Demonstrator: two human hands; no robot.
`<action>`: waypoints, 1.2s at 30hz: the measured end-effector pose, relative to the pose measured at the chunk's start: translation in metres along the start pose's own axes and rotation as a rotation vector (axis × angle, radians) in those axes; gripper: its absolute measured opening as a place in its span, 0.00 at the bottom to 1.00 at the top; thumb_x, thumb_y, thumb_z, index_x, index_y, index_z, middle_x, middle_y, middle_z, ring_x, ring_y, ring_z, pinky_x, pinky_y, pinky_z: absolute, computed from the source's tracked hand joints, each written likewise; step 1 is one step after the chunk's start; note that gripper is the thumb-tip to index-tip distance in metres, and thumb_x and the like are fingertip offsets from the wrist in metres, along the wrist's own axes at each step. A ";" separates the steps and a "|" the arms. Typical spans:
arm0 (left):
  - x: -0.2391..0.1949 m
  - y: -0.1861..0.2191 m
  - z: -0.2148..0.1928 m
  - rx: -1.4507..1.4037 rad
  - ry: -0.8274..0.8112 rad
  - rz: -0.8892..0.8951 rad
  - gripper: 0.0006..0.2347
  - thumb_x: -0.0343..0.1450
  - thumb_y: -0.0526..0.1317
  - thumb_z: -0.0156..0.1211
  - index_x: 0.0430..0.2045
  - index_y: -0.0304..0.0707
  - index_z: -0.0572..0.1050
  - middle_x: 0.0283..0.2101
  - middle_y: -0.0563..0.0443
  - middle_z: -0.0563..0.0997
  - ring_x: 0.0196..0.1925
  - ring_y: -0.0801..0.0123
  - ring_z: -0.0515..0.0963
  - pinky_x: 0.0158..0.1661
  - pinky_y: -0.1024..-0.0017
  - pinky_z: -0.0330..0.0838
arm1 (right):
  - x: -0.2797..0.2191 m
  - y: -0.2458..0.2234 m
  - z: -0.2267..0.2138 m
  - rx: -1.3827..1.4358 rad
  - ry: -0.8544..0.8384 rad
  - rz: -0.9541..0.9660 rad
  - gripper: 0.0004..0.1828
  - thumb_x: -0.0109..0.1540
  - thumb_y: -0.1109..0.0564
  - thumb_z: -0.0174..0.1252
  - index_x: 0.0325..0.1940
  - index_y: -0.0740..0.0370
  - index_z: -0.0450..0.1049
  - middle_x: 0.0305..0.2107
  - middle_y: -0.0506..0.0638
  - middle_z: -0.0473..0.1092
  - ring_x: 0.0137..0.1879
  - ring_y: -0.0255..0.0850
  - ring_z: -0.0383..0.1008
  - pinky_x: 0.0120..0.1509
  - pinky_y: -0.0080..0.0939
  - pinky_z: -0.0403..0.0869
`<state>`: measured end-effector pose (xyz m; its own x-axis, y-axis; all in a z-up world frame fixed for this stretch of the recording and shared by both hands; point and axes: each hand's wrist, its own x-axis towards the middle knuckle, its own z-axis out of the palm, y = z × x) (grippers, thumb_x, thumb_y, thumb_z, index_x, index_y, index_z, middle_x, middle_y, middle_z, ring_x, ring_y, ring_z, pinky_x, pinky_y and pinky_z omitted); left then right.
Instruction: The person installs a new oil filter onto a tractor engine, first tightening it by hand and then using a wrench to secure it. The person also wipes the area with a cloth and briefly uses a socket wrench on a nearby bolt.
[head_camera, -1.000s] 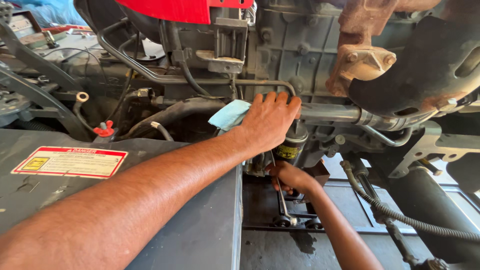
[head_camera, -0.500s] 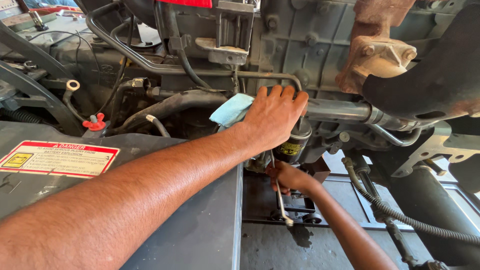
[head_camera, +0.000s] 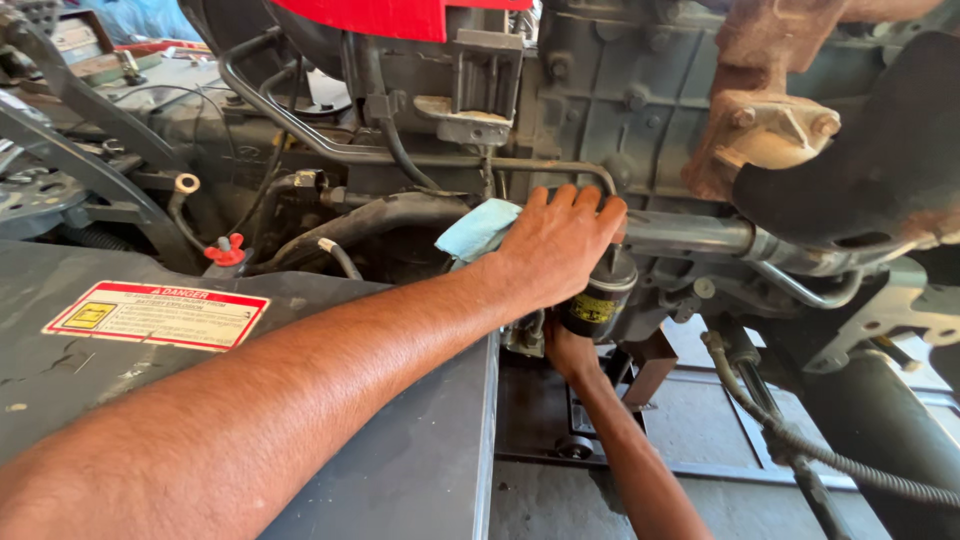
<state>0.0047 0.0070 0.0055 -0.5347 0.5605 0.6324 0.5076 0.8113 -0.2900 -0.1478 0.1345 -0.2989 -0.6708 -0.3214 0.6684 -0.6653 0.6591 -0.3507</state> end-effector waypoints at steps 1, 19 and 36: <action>-0.001 -0.001 -0.001 -0.001 0.018 0.001 0.13 0.68 0.38 0.59 0.45 0.35 0.72 0.39 0.40 0.79 0.42 0.54 0.79 0.40 0.53 0.70 | -0.004 -0.003 -0.001 0.052 -0.032 0.096 0.16 0.66 0.58 0.49 0.56 0.69 0.69 0.45 0.75 0.70 0.51 0.73 0.69 0.50 0.65 0.69; -0.002 0.002 -0.003 0.000 0.107 0.007 0.10 0.70 0.39 0.59 0.41 0.36 0.73 0.38 0.42 0.79 0.42 0.53 0.79 0.39 0.54 0.69 | -0.005 -0.089 -0.119 0.391 -0.824 0.749 0.19 0.67 0.55 0.43 0.57 0.63 0.71 0.19 0.52 0.71 0.17 0.35 0.65 0.20 0.40 0.67; 0.001 0.001 -0.003 -0.006 0.106 0.009 0.09 0.70 0.39 0.59 0.40 0.36 0.73 0.38 0.42 0.79 0.42 0.53 0.79 0.39 0.54 0.69 | 0.033 -0.071 -0.162 0.561 -0.903 0.727 0.21 0.65 0.54 0.46 0.59 0.62 0.76 0.23 0.46 0.70 0.20 0.30 0.64 0.18 0.34 0.63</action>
<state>0.0070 0.0076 0.0082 -0.4558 0.5471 0.7021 0.5166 0.8049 -0.2919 -0.0695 0.1875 -0.1458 -0.7723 -0.4994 -0.3927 0.0463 0.5723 -0.8188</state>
